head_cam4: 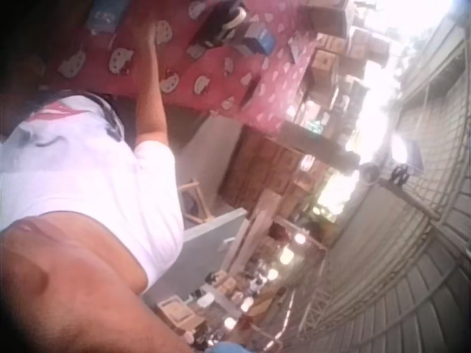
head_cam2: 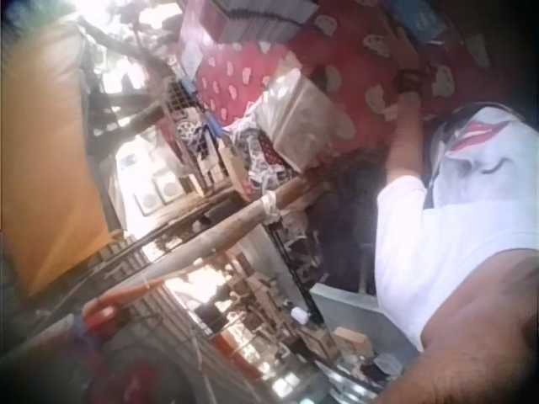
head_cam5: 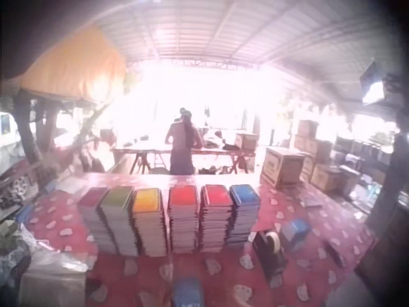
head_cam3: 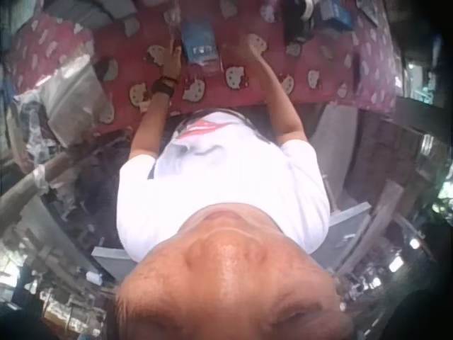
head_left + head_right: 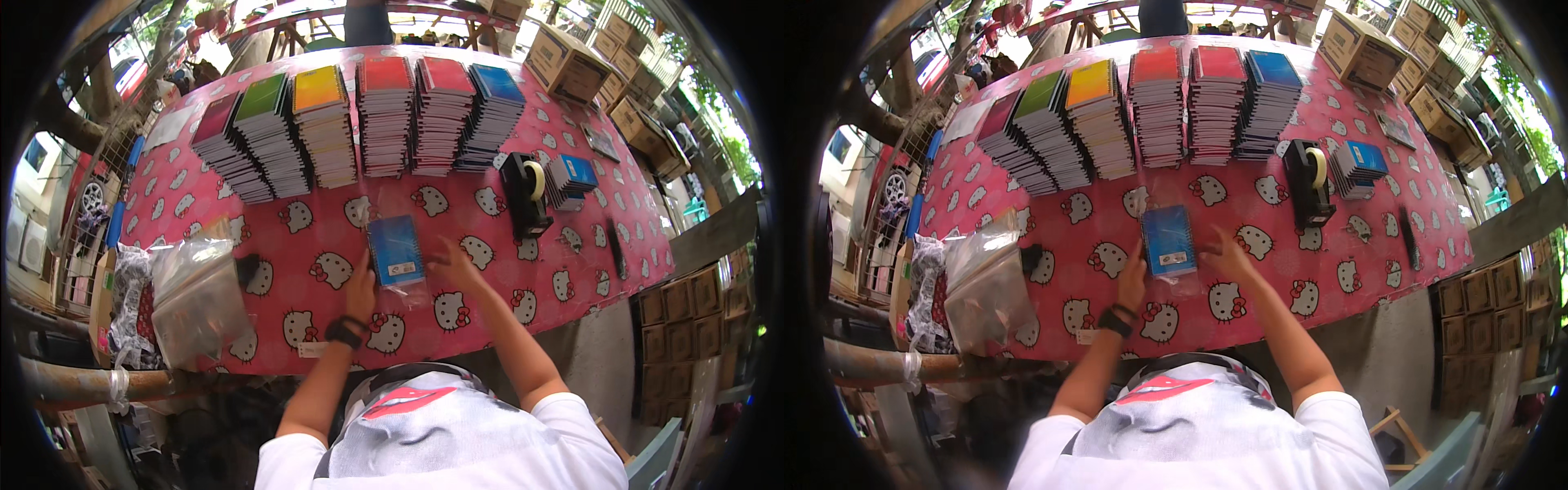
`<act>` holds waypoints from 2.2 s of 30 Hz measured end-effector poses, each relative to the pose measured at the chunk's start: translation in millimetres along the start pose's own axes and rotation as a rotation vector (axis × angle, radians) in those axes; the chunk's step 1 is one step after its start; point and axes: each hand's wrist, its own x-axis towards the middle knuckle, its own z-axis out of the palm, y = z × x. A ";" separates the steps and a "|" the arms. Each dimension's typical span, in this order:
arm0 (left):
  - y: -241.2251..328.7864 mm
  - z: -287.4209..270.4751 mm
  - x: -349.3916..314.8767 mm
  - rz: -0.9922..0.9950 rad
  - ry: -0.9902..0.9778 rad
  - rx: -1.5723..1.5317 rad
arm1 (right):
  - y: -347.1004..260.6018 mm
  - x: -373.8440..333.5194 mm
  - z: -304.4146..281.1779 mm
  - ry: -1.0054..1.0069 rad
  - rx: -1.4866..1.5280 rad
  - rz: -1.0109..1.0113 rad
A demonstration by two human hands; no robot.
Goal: The person organizes stacks of colorful notebooks by color on a table, gathers a set of notebooks, and places them into a clear plastic bag, then uses a tape dispenser to seal the bag.
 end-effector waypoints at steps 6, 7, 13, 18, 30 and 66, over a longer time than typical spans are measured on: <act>67.2 -5.2 -4.9 -0.173 -0.136 -0.119 | -29.8 -32.9 -14.7 -0.082 0.201 -0.267; 73.0 -0.7 -0.8 -0.003 -0.080 0.075 | -39.2 -35.0 -12.1 -0.011 -0.059 -0.383; 75.6 42.0 33.9 0.012 -0.231 -0.359 | -65.7 -21.4 -8.0 -0.075 0.175 -0.365; 105.6 25.6 39.2 0.053 -0.421 -0.167 | -69.7 -41.2 -22.5 -0.018 -0.074 -0.470; 68.6 40.5 8.8 0.167 -0.123 -0.259 | -35.3 -46.5 -14.0 -0.058 0.304 -0.522; 116.5 -6.5 22.1 0.467 -0.593 0.669 | -74.7 -35.1 -60.3 -0.493 -0.528 -0.682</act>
